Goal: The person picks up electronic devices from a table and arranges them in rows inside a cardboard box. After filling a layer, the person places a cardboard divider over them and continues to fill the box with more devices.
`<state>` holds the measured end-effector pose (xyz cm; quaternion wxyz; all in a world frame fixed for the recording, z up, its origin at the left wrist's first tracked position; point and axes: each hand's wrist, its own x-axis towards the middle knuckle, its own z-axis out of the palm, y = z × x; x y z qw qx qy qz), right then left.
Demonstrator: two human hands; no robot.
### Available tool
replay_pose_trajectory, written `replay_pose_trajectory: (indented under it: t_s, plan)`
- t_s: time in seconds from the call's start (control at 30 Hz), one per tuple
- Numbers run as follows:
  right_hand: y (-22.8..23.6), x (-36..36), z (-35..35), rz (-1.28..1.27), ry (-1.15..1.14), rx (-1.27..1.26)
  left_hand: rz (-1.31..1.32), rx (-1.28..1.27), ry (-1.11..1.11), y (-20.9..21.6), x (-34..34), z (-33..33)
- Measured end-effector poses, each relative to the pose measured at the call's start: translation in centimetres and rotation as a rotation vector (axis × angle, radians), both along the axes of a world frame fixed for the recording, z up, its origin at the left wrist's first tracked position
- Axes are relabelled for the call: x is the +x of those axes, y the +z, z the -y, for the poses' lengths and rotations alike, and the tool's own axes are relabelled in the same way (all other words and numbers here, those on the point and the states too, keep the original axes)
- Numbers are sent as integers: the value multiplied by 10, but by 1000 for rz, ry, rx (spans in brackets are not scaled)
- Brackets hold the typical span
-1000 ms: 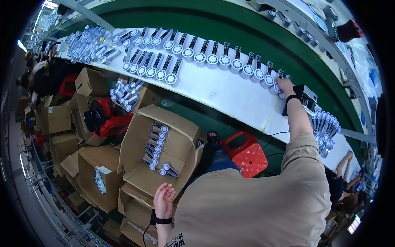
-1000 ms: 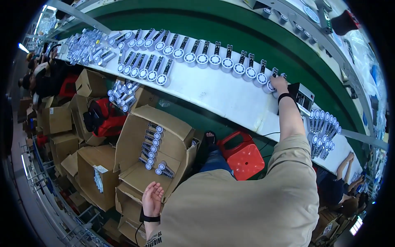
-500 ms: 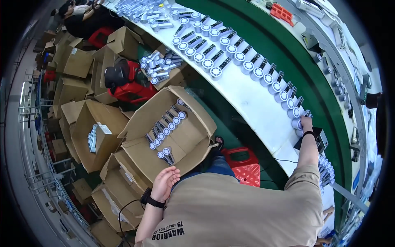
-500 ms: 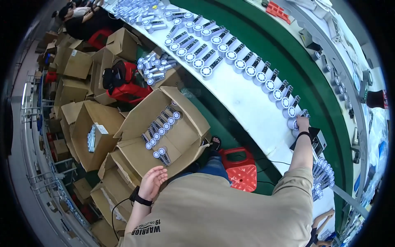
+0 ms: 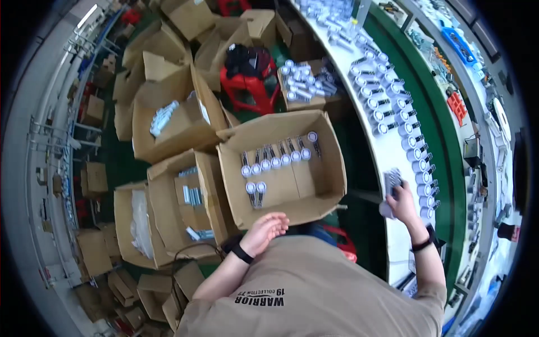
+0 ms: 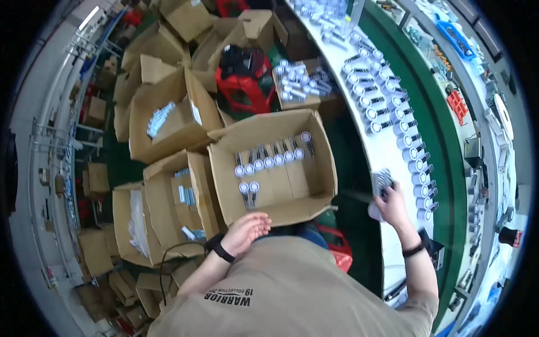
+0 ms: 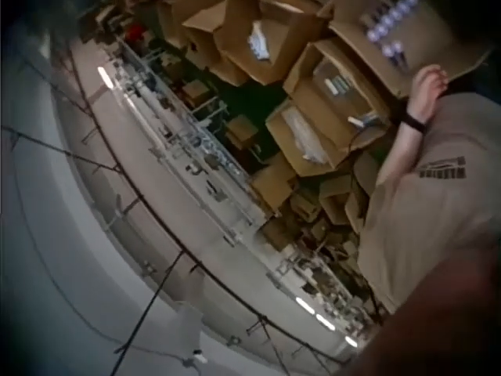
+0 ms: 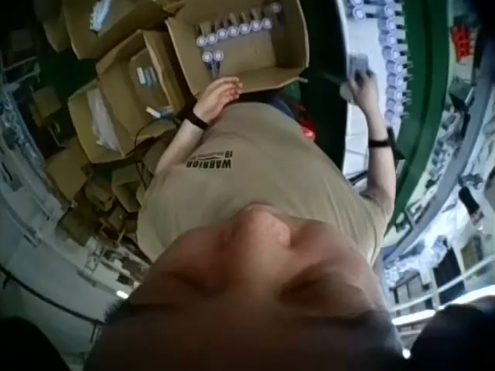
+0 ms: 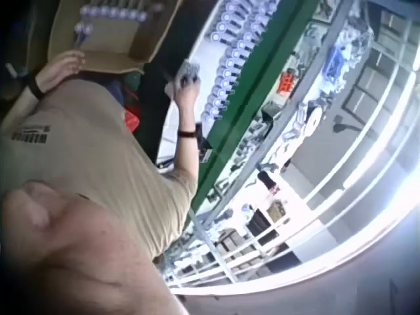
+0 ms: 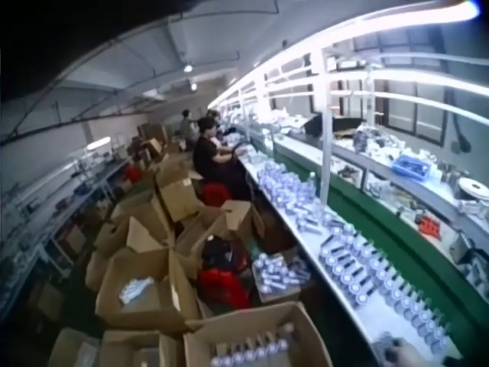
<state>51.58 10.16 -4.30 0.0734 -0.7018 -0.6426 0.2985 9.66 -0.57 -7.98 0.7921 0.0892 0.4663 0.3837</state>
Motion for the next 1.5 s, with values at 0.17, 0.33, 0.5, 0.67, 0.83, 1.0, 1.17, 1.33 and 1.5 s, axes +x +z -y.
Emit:
replay_pose_trajectory:
  t_s: [0.17, 0.33, 0.5, 0.67, 0.83, 1.0, 1.17, 1.33, 1.5]
  plan:
    - [-115, -200, -69, 154, 1060, 231, -28, -40, 275, -11, -56, 48]
    - [-294, -310, -67, 228, 1701, 337, -10, -178, 510, -35, -76, 114]
    - [-388, -364, -54, 350, 2292, 371, -53, -311, 714, -56, -69, 158]
    - [-466, -367, -44, 401, 2456, 509, -45, -375, 811, -87, -63, 175]
    - [-487, -386, -45, 496, 2565, 545, -34, -399, 848, -109, -61, 178]
    - [-499, -389, -38, 587, 2573, 569, -33, -417, 869, -112, -61, 175]
    - [-457, -391, -33, 620, 2428, 570, -53, -397, 875, -104, -62, 169]
    - [-420, -334, -17, 309, 1673, 216, -38, -311, 756, -84, -65, 128]
    - [-275, -259, -35, 37, 764, -249, -62, -202, 550, -53, -46, 68]
